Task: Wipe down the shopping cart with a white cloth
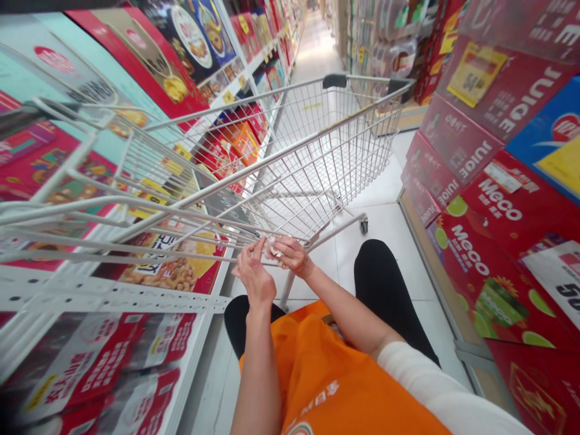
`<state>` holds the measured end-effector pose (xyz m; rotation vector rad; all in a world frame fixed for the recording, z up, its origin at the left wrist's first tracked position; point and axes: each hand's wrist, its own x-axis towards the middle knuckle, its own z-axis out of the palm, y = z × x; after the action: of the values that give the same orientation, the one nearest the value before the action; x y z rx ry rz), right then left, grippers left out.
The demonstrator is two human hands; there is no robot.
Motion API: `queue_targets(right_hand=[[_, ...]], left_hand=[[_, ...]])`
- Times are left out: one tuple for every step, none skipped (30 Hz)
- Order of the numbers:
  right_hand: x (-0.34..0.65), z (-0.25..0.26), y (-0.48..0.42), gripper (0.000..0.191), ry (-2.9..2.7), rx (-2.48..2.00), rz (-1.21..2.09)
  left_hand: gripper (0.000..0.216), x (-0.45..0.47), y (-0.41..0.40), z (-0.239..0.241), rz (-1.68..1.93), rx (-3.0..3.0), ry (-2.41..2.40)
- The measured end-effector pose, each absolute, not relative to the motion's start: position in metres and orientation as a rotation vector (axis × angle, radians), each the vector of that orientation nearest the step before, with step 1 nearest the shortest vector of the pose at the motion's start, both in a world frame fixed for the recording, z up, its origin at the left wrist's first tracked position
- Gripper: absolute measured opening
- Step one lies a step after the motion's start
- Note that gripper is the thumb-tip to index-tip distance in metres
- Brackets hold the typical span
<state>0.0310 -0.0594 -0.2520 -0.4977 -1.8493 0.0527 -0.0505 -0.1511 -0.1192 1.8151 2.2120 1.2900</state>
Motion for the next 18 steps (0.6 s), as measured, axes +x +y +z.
queue_targets(right_hand=[[0.035,-0.258,-0.060,0.014,-1.856,-0.504,0.048],[0.040,-0.263,-0.062,0.015,-1.858,-0.506,0.045],[0.045,-0.266,-0.063,0.015,-1.856,-0.501,0.043],[0.051,-0.268,-0.065,0.014,-1.855,-0.488,0.041],[0.055,-0.265,-0.066,0.013,-1.852,-0.470,0.039],[0.058,-0.261,-0.067,0.012,-1.845,-0.454,0.036],[0.058,-0.253,-0.067,0.012,-1.834,-0.442,0.032],[0.057,-0.245,-0.066,0.013,-1.821,-0.436,0.029],[0.054,-0.237,-0.064,0.015,-1.810,-0.434,0.029],[0.051,-0.231,-0.062,0.017,-1.805,-0.436,0.034],[0.048,-0.228,-0.060,0.018,-1.802,-0.441,0.042],[0.046,-0.228,-0.059,0.017,-1.794,-0.450,0.047],[0.045,-0.231,-0.058,0.016,-1.774,-0.463,0.047],[0.046,-0.237,-0.058,0.015,-1.743,-0.483,0.043],[0.049,-0.244,-0.058,0.014,-1.709,-0.506,0.042],[0.054,-0.251,-0.058,0.014,-1.685,-0.531,0.046],[0.059,-0.257,-0.059,0.014,-1.681,-0.551,0.052],[0.064,-0.261,-0.059,0.014,-1.698,-0.563,0.058]], left_hand=[[0.079,-0.051,-0.152,-0.118,1.288,1.811,2.201],[0.080,-0.052,-0.154,-0.117,1.283,1.808,2.200],[0.081,-0.052,-0.155,-0.116,1.276,1.805,2.211],[0.082,-0.053,-0.155,-0.115,1.266,1.802,2.231],[0.082,-0.054,-0.156,-0.115,1.253,1.799,2.257],[0.083,-0.054,-0.156,-0.115,1.242,1.792,2.283],[0.083,-0.055,-0.156,-0.115,1.240,1.780,2.302],[0.083,-0.055,-0.157,-0.115,1.249,1.762,2.312],[0.083,-0.055,-0.157,-0.115,1.264,1.744,2.312],[0.082,-0.054,-0.158,-0.115,1.287,1.731,2.308],[0.081,-0.053,-0.159,-0.115,1.321,1.720,2.315],[0.079,-0.051,-0.161,-0.115,1.362,1.712,2.343],[0.077,-0.048,-0.163,-0.114,1.408,1.707,2.392],[0.073,-0.044,-0.165,-0.112,1.459,1.709,2.449],[0.069,-0.040,-0.166,-0.110,1.511,1.725,2.497],[0.066,-0.036,-0.167,-0.107,1.558,1.758,2.522],[0.062,-0.032,-0.167,-0.104,1.603,1.811,2.510],[0.060,-0.028,-0.165,-0.100,1.642,1.882,2.463]])
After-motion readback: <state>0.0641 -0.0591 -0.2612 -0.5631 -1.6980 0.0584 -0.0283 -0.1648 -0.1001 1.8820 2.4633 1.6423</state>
